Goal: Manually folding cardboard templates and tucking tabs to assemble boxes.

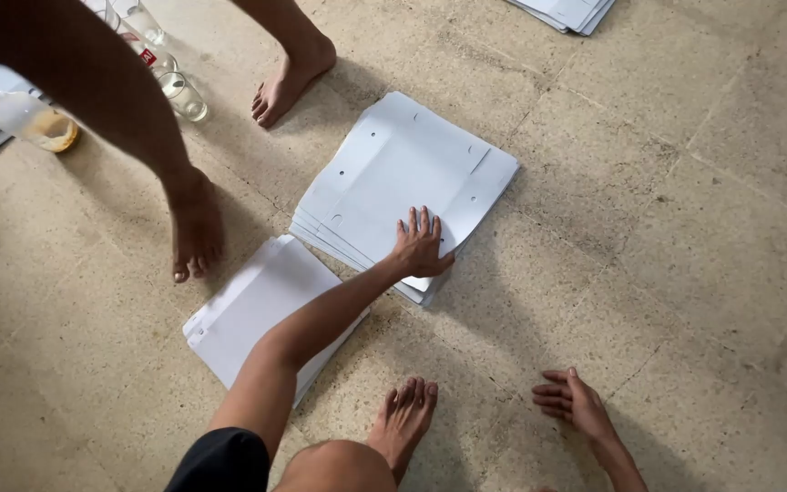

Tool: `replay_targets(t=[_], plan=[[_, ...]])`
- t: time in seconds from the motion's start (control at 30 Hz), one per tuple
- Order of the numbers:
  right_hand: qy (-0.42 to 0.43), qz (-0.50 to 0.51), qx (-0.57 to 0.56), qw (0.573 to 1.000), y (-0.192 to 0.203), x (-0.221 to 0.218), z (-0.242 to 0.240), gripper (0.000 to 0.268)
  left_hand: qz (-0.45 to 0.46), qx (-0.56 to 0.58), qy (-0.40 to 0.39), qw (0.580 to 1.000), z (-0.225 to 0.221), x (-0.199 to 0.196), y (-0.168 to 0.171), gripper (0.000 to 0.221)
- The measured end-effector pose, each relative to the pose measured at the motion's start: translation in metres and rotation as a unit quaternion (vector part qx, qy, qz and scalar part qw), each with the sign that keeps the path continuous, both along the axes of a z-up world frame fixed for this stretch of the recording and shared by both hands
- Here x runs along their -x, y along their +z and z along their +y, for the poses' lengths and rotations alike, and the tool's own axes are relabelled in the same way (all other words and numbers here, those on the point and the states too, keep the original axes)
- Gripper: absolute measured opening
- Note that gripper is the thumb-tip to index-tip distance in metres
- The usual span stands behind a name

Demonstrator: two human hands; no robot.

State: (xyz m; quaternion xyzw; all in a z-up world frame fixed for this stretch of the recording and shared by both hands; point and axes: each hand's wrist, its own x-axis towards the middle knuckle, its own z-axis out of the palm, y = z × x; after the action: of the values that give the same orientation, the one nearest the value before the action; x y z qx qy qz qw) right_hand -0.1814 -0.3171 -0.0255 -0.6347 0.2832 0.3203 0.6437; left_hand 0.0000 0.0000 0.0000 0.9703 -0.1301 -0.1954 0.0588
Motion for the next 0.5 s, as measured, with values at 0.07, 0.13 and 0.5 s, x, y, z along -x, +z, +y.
replay_targets(t=[0.07, 0.13, 0.5], plan=[[-0.007, -0.003, -0.005, 1.000, -0.008, 0.000, -0.006, 0.059, -0.019, 0.030, -0.046, 0.998, 0.009, -0.014, -0.025, 0.037], [-0.014, -0.002, -0.014, 1.000, -0.006, 0.003, -0.006, 0.056, -0.034, 0.056, -0.092, 0.994, 0.011, -0.014, -0.021, 0.030], [-0.053, -0.018, -0.075, 0.996, -0.041, 0.003, -0.020, 0.052, -0.070, 0.171, 0.137, 0.973, 0.031, -0.006, 0.167, 0.022]])
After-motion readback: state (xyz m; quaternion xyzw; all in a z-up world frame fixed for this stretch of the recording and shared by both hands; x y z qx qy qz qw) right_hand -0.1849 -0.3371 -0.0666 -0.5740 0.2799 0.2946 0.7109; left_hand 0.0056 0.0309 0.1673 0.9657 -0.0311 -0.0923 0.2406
